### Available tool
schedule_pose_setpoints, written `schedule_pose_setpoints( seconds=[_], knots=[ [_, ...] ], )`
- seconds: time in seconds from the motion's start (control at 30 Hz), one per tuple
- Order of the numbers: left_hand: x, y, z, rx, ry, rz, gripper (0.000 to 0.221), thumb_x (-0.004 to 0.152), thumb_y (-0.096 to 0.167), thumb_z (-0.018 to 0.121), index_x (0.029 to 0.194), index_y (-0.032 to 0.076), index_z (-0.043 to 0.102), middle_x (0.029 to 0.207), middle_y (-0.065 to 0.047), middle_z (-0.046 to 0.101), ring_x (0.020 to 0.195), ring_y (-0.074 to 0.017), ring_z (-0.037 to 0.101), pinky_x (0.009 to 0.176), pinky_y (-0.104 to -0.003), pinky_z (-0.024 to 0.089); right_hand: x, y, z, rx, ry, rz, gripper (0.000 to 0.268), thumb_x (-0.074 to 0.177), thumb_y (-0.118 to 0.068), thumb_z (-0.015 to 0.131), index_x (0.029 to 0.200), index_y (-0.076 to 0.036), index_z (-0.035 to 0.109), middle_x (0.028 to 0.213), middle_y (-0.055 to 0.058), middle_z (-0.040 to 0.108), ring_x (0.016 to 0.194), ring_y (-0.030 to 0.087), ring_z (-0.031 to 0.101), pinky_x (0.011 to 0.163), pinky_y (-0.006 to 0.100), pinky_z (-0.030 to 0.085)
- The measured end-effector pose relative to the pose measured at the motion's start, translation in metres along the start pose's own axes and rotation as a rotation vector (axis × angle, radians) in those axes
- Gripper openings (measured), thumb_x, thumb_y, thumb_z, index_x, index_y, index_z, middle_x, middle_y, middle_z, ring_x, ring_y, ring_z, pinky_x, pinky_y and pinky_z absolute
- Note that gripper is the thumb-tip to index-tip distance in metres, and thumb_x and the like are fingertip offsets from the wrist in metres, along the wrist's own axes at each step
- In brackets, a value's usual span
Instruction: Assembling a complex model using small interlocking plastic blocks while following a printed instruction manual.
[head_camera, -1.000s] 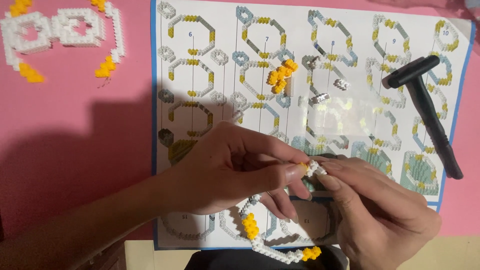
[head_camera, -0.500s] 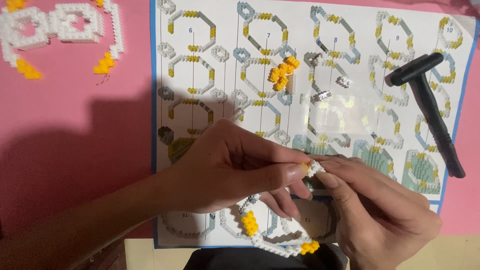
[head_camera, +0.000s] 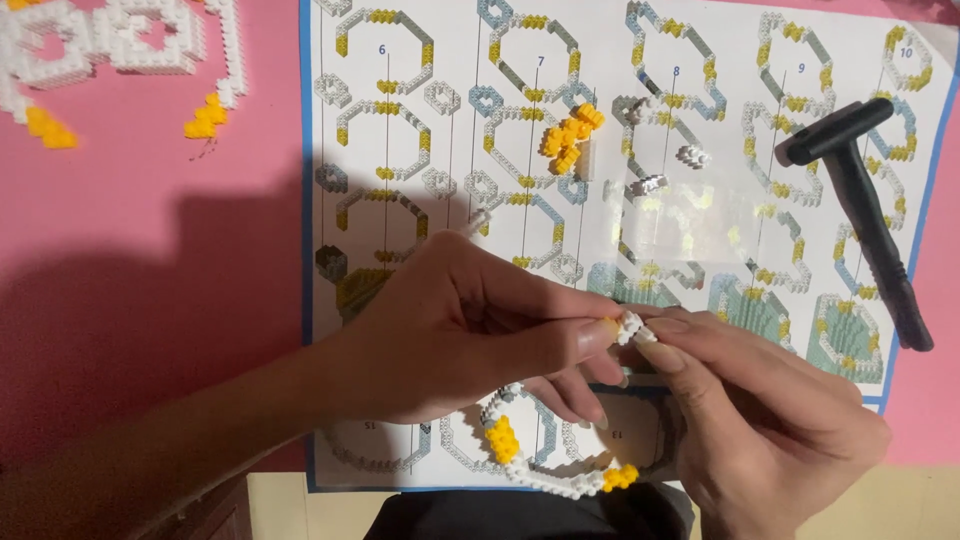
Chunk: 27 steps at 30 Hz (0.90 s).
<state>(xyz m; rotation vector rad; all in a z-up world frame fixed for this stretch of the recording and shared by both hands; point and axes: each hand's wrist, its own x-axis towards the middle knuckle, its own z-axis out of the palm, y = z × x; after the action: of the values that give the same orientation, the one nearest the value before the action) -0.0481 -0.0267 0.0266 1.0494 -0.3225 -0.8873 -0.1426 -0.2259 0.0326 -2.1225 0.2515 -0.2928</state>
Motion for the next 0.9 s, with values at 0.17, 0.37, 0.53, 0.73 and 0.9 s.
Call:
schedule_pose_setpoints(
  seconds=[0.17, 0.37, 0.53, 0.73, 0.9],
  knots=[
    [-0.001, 0.001, 0.001, 0.007, 0.006, -0.003, 0.043, 0.100, 0.026, 0.063, 0.129, -0.006, 0.067, 0.103, -0.030, 0.080, 0.096, -0.0363, 0.084, 0.083, -0.046, 0.079, 0.000, -0.003, 0.001, -0.010, 0.011, 0.017, 0.006, 0.093, 0.012, 0.075, 0.098, 0.014, 0.073, 0.099, 0.027, 0.076, 0.088, 0.031, 0.078, 0.084, 0.032, 0.062],
    [0.000, 0.001, 0.002, -0.002, 0.017, 0.000, 0.041, 0.100, 0.023, 0.064, 0.127, -0.007, 0.068, 0.102, -0.031, 0.079, 0.095, -0.0364, 0.085, 0.085, -0.046, 0.078, 0.002, -0.003, 0.002, -0.004, 0.012, 0.013, 0.009, 0.093, 0.013, 0.076, 0.101, 0.014, 0.073, 0.100, 0.028, 0.077, 0.084, 0.029, 0.077, 0.080, 0.030, 0.061],
    [0.001, 0.002, 0.002, 0.029, 0.039, -0.029, 0.037, 0.099, 0.020, 0.064, 0.125, -0.005, 0.070, 0.103, -0.030, 0.081, 0.087, -0.0326, 0.086, 0.082, -0.042, 0.079, 0.001, -0.002, 0.002, 0.026, 0.014, -0.012, 0.007, 0.094, 0.012, 0.075, 0.100, 0.013, 0.073, 0.102, 0.027, 0.077, 0.082, 0.028, 0.077, 0.077, 0.029, 0.061],
    [0.000, -0.004, 0.002, -0.035, 0.024, -0.007, 0.042, 0.100, 0.023, 0.065, 0.128, -0.008, 0.067, 0.110, -0.034, 0.078, 0.091, -0.0378, 0.084, 0.084, -0.047, 0.077, 0.001, -0.003, 0.003, 0.029, 0.033, 0.027, 0.009, 0.093, 0.014, 0.076, 0.101, 0.014, 0.074, 0.097, 0.026, 0.077, 0.080, 0.026, 0.075, 0.076, 0.028, 0.059],
    [-0.001, -0.007, 0.001, -0.047, 0.018, 0.014, 0.046, 0.100, 0.023, 0.064, 0.130, -0.011, 0.065, 0.112, -0.034, 0.077, 0.093, -0.0408, 0.083, 0.083, -0.047, 0.076, 0.001, -0.003, 0.001, 0.048, 0.039, 0.050, 0.009, 0.094, 0.014, 0.074, 0.103, 0.014, 0.074, 0.096, 0.025, 0.077, 0.077, 0.026, 0.075, 0.075, 0.028, 0.059]
  ],
)
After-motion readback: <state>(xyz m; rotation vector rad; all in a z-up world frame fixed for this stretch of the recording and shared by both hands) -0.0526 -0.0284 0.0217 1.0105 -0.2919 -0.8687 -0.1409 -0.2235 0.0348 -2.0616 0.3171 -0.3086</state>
